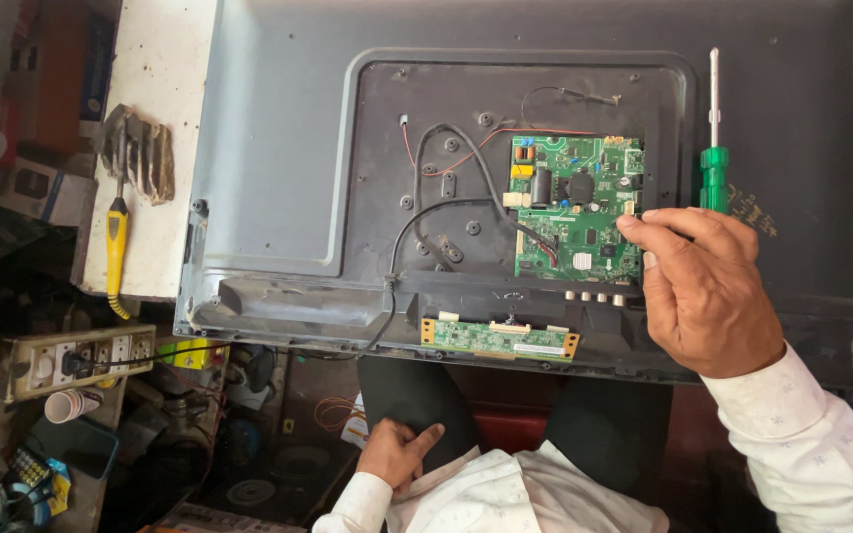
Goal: The person uses a multimeter to test points on a circuit board inside a disassembled television. They move the probes across different components and then place the multimeter aside.
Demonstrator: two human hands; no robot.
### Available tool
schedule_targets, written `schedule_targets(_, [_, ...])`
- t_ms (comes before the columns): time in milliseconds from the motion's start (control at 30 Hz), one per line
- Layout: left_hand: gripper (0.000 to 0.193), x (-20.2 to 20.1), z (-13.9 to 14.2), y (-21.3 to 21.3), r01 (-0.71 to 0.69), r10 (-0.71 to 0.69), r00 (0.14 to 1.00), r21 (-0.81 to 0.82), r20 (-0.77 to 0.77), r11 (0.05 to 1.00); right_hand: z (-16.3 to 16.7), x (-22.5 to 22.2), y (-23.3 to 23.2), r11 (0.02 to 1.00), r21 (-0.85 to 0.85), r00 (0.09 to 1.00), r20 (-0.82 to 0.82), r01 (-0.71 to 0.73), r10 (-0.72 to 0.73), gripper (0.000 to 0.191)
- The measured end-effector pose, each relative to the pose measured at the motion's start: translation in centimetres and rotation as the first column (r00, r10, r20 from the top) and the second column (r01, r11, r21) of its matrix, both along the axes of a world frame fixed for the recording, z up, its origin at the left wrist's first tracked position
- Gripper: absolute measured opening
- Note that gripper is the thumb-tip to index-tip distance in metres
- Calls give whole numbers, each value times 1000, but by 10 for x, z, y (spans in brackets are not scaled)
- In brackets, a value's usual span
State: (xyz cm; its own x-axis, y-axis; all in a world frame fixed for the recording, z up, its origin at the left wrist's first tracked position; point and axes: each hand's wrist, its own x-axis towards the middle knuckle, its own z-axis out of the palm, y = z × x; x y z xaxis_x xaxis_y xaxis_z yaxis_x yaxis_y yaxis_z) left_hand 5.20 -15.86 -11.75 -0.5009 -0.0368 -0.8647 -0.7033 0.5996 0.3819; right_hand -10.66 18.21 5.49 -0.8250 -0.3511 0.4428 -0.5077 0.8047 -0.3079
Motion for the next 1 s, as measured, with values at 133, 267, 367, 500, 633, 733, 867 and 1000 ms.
schedule_targets(133, [70, 3, 1, -1, -10, 10, 1000, 5, 4, 1000, 1, 2, 0, 1000, -5, 1000, -2, -4, 4, 33])
schedule_targets(267, [70, 3, 0, -1, -11, 11, 1000, 14, -9, 1000, 2, 1, -1, 1000, 3, 1000, -5, -6, 6, 32])
schedule_targets(367, [70, 2, 1, -1, -11, 12, 1000, 19, -19, 1000, 2, 1, -1, 1000, 5, 1000, 0, -1, 1, 32])
schedule_targets(500, [69, 1, 2, -1, -17, 18, 999, 26, -41, 1000, 2, 0, -1, 1000, -5, 1000, 4, -2, 2, 32])
schedule_targets(633, [69, 1, 2, -1, -10, 9, 1000, -16, -24, 1000, 2, 0, -1, 1000, -5, 1000, 5, -3, 3, 32])
schedule_targets(733, [69, 4, 2, 0, -6, 5, 999, -21, -34, 1000, 3, 3, -2, 1000, 1, 1000, 5, -1, 1, 32])
schedule_targets(867, [68, 15, 5, -1, 4, -7, 996, -31, -87, 1000, 8, 11, -1, 1000, 2, 1000, 11, 5, -5, 31])
schedule_targets(1000, [71, 16, 6, 0, 22, -25, 998, -44, -62, 999, 8, 13, 0, 1000, -7, 1000, 4, 3, -3, 31])
